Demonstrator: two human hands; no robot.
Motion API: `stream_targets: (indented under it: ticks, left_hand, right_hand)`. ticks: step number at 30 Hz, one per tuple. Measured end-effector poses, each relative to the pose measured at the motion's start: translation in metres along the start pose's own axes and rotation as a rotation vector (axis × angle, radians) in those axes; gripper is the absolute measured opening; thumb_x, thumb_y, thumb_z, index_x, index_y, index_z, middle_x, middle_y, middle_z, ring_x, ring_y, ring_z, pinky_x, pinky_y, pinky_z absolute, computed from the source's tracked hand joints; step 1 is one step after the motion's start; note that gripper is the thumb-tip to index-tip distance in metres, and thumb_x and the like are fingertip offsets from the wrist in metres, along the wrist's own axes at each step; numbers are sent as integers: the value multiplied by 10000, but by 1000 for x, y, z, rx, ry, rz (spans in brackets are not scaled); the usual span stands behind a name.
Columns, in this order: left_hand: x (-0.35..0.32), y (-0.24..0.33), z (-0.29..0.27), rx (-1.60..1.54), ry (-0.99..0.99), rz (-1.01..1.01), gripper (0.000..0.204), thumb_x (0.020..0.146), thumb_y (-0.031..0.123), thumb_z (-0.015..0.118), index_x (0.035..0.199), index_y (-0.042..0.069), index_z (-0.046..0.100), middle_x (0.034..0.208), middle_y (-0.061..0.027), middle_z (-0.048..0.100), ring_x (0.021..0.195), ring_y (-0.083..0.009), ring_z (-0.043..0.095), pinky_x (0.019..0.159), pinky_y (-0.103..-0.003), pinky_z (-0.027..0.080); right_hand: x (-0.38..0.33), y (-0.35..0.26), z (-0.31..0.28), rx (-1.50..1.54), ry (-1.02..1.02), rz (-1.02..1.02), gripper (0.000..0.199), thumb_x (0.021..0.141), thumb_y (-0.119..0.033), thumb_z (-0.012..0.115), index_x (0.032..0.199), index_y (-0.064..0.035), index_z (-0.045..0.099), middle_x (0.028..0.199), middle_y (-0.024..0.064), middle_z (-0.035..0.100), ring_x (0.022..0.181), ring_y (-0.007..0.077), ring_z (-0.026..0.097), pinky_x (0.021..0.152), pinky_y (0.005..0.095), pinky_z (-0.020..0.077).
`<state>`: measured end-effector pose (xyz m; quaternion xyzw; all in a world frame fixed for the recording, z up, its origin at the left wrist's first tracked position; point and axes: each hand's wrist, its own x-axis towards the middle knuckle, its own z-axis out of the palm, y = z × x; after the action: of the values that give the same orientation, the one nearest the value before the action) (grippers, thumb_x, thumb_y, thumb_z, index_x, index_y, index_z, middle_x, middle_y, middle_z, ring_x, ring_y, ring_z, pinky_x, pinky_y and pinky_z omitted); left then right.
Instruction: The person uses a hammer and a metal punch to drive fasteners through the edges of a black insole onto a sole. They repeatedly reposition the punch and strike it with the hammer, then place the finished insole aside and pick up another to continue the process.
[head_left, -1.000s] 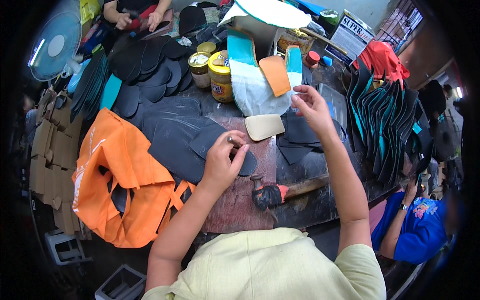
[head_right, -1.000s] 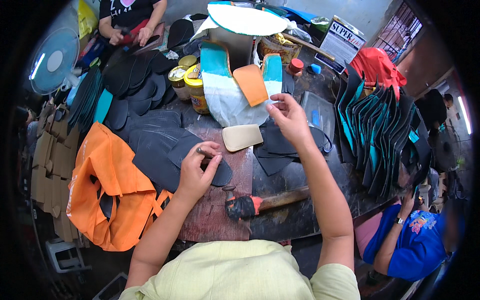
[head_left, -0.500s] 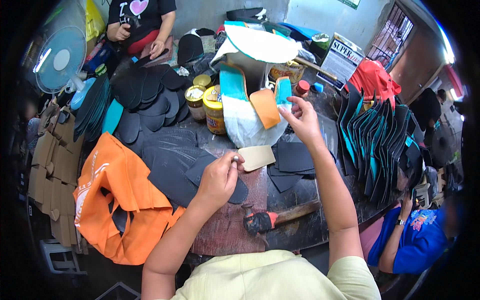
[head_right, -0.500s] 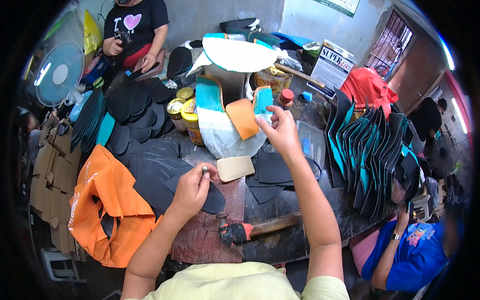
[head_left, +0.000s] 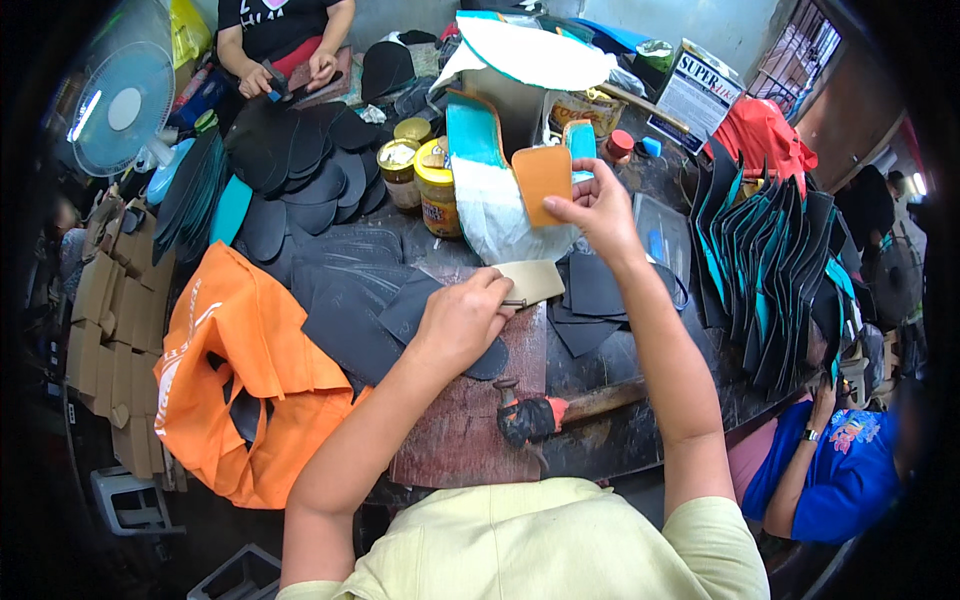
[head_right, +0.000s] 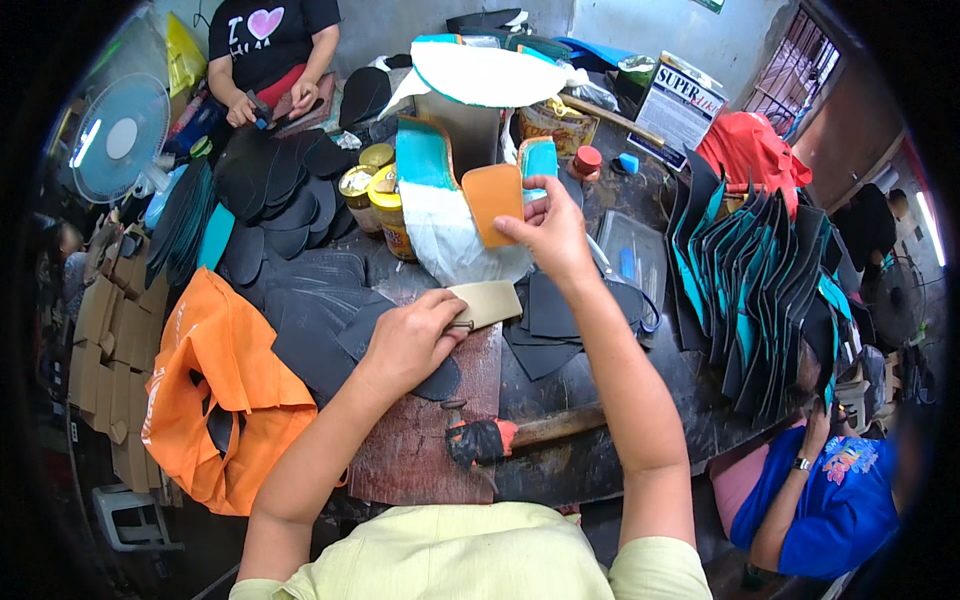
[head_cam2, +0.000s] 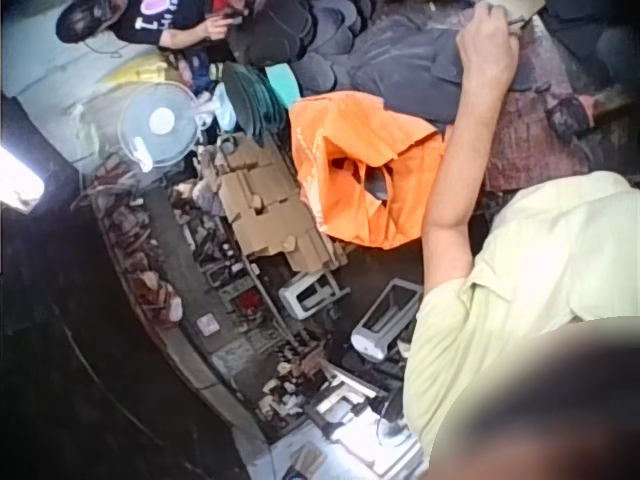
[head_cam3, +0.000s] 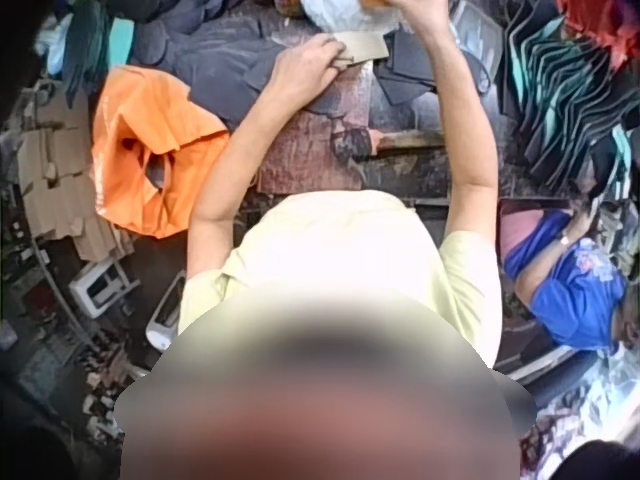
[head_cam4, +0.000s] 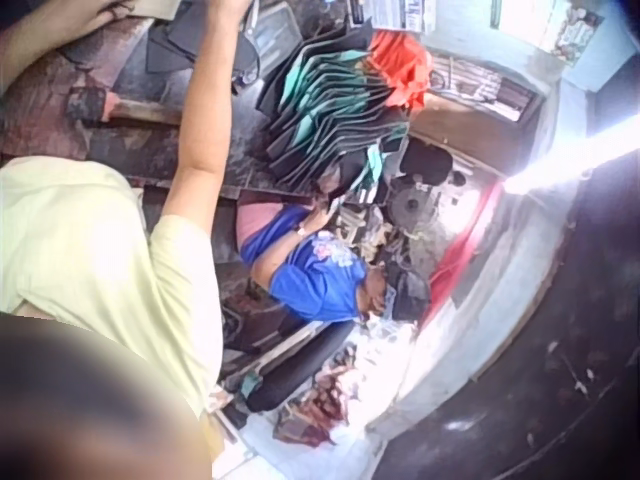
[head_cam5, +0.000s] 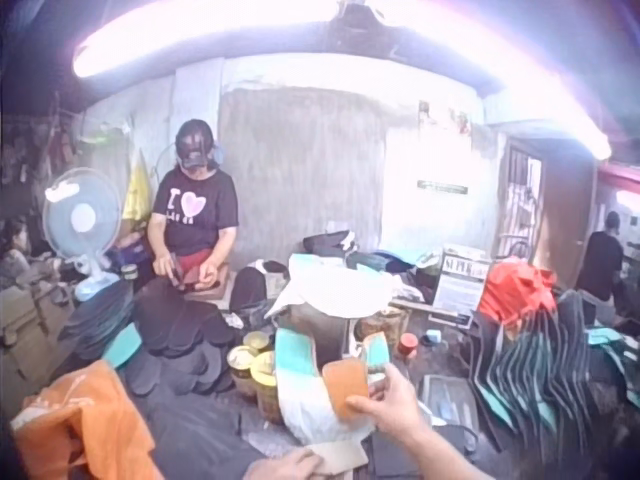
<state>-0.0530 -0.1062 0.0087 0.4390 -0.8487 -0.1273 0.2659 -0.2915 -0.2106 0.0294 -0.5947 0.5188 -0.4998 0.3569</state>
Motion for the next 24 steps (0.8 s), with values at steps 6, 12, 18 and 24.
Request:
stream_targets:
  ticks: [6,12,18,24]
  left_hand:
    - [5,-9,-3,-149,253,-40,219,868,62,706,1087,60,703,994,-132,740,892,-357,726,762,-440,587]
    - [20,-23,-5,-547,233,-330,203,1011,146,657,983,-47,714,788,-129,695,699,-177,647,648,-322,500]
    - [17,-33,0,-671,115,-367,230,1060,174,633,1023,-34,725,789,33,660,734,-17,547,641,-226,448]
    - [12,-21,-3,-924,0,-428,291,1057,273,640,1015,2,738,767,4,676,677,-47,586,582,-267,473]
  right_hand:
    - [-16,-11,-45,273,14,-56,229,1029,-212,697,1187,-47,708,991,-43,696,850,27,601,712,204,457]
    - [-45,-13,-73,215,-75,103,260,1045,-230,674,1201,-23,694,972,-50,685,810,18,556,710,203,413]
    - [-59,-28,-56,161,-235,76,230,1019,-228,713,1092,-11,739,957,-30,694,911,69,623,854,244,482]
    - [-79,-50,-6,-150,-540,-66,229,973,-235,764,1016,-10,760,1116,58,679,957,98,598,807,275,478]
